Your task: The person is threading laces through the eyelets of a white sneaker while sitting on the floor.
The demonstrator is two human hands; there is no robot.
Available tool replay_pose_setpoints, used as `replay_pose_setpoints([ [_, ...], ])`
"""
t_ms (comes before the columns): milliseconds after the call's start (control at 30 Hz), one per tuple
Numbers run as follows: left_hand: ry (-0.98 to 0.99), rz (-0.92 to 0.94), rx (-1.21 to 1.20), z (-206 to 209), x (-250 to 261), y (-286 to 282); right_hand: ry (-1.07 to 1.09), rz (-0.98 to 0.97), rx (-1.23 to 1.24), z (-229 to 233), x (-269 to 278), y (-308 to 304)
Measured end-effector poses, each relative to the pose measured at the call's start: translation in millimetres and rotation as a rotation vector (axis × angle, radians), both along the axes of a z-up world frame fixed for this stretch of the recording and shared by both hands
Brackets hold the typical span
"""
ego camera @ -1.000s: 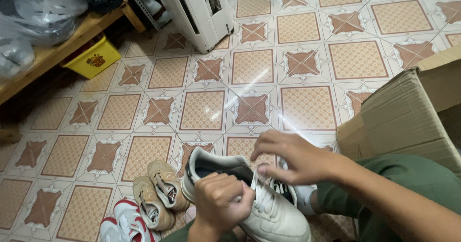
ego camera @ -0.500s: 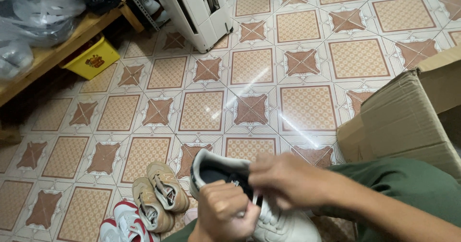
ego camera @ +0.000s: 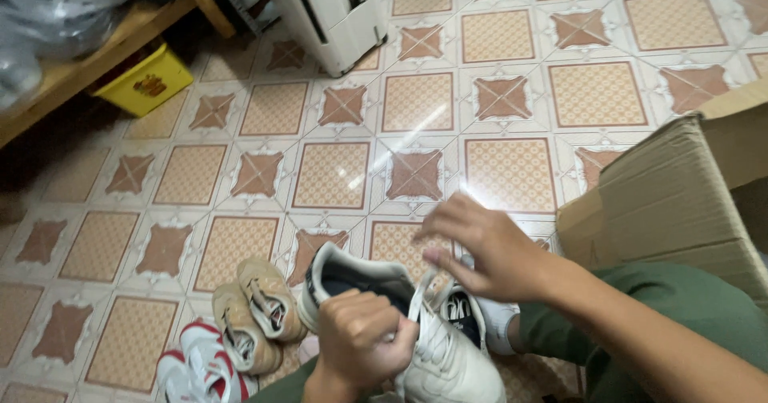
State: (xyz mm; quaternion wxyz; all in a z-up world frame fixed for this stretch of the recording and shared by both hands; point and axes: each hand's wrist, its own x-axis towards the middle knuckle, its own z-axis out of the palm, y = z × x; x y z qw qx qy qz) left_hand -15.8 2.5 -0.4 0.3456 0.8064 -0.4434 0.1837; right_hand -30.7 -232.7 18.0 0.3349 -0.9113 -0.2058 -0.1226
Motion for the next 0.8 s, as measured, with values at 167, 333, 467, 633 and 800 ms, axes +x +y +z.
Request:
replay_pose_setpoints([
  [167, 0.041, -0.036, -0.048, 6, 0, -2, 0.151, 0.316, -0.035, 4, -15, 22],
  [333, 0.06, -0.08, -0.074, 4, 0, -2, 0.145, 0.402, -0.095, 0, -21, 30],
  [467, 0.077, -0.102, -0.015, 6, -3, -3, 0.188, 0.427, -0.071, -7, -20, 27],
  [633, 0.127, -0.105, -0.034, 20, -9, -3, 0.314, 0.26, 0.059, -17, 6, -31],
  [800, 0.106, -0.135, -0.053, 19, -11, 0, 0.217, -0.544, 0.081, -39, 41, -126],
])
